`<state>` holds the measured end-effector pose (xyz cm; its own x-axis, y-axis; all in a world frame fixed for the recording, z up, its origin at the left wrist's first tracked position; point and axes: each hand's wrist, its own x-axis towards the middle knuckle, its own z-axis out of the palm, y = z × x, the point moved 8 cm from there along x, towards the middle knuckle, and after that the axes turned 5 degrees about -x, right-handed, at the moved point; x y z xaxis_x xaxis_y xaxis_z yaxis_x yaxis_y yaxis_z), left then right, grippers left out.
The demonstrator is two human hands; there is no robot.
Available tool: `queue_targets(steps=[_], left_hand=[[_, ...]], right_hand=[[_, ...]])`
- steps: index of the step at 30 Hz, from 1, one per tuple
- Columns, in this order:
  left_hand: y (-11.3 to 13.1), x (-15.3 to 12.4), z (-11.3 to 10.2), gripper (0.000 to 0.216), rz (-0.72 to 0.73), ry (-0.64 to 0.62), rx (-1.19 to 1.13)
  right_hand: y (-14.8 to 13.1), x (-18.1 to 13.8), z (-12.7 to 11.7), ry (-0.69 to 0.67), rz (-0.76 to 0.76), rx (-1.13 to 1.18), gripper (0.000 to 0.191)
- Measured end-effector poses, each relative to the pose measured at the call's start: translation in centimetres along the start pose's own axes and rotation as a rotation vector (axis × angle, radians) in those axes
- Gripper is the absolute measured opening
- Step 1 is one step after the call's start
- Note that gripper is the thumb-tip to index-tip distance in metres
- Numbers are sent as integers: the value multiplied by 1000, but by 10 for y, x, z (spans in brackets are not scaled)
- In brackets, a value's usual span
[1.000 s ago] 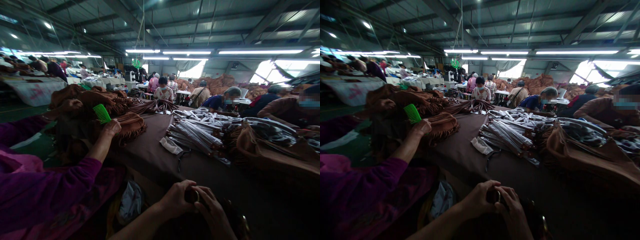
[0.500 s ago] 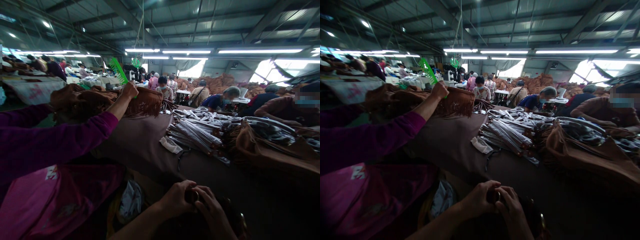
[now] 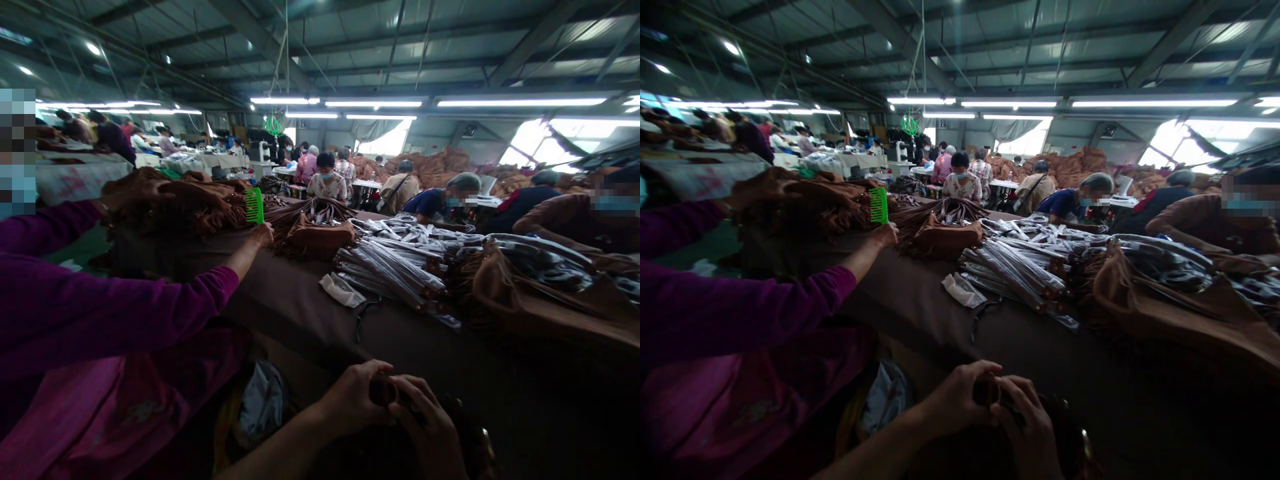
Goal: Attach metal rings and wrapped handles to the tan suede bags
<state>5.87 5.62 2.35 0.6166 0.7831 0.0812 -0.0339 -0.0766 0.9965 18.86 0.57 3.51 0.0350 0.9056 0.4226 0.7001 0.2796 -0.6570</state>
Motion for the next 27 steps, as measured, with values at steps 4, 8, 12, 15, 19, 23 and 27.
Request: queue_targets(steps=[4, 8, 12, 15, 19, 23, 27], left_hand=[[1, 2, -2, 78, 3, -6, 7], [4, 5, -4, 77, -7, -10, 23], [5, 7, -5, 74, 6, -1, 23], [3, 8, -4, 74, 2, -9, 16], [5, 8, -4, 75, 22, -11, -1], [8, 8, -4, 73, 54, -17, 11], [10, 6, -5, 71, 57, -12, 29]], right_hand=[[-1, -2, 0, 62, -57, -63, 20], [-1, 1, 2, 68, -55, -66, 22], [-1, 3, -3, 94, -52, -44, 22], [-4, 4, -6, 104, -81, -50, 17], [-6, 7, 0, 65, -136, -80, 28], [-7, 9, 2, 93, -159, -114, 26], [-11, 6, 0, 129, -156, -122, 24]])
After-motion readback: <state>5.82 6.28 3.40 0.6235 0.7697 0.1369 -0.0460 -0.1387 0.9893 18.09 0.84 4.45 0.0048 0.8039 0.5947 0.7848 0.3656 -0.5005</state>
